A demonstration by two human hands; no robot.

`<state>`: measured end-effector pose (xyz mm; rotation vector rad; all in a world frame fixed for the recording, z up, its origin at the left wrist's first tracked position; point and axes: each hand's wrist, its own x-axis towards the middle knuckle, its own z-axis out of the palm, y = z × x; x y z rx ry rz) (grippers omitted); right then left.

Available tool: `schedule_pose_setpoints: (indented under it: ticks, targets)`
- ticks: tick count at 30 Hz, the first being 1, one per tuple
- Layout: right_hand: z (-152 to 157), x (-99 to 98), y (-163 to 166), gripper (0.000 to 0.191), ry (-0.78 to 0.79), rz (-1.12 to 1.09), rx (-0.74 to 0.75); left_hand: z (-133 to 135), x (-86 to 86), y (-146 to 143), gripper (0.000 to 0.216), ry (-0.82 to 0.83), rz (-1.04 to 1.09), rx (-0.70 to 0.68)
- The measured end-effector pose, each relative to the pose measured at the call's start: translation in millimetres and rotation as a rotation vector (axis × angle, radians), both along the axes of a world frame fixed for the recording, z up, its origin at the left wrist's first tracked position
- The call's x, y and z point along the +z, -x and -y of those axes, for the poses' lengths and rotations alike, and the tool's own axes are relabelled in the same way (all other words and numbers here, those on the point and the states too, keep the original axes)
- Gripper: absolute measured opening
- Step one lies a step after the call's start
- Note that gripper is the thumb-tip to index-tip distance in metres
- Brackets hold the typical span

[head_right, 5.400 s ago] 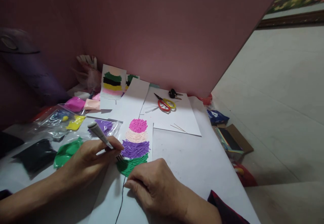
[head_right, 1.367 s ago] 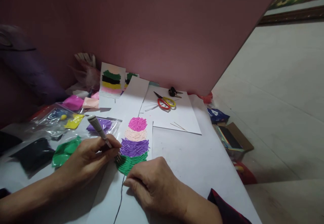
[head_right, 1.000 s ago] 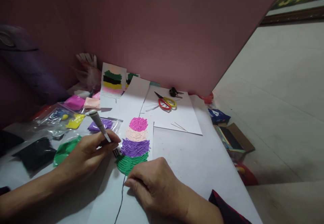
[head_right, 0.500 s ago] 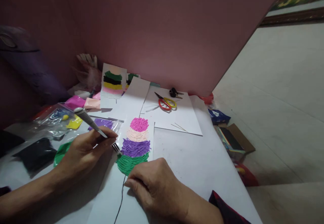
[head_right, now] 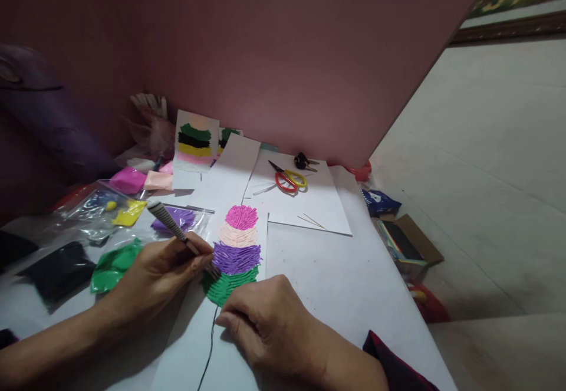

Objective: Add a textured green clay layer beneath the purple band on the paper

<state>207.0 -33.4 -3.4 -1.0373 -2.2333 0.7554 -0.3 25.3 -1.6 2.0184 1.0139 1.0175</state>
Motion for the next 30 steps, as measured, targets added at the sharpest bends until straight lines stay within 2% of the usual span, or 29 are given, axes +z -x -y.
schedule_pose_setpoints:
  ticks: [6, 15, 23, 26, 30]
  targets:
    - [1.1, 1.2, 1.4, 0.016, -0.016, -0.028, -0.005, -2.9, 4.1, 3.2, 0.014, -0.092, -0.058, -0.012]
    - [0.5, 5.9, 0.7, 0.016, 0.048, 0.022, -0.007, -4.7, 6.3, 4.0, 0.014, -0.162, -0.086, 0.023]
    - [0.3, 1.3, -0.3, 0.015, 0.049, 0.01, 0.01, -5.1, 3.7, 8.1, 0.011, -0.353, -0.089, 0.076]
    - [0.0, -1.0, -1.0, 0.014, 0.028, 0.007, 0.006, -3.0, 3.5, 6.9, 0.01, -0.332, -0.062, 0.048]
    - [-0.1, -1.5, -0.7, 0.016, 0.008, -0.003, -0.017, -1.0, 2.3, 3.4, 0.009, -0.197, -0.008, -0.012]
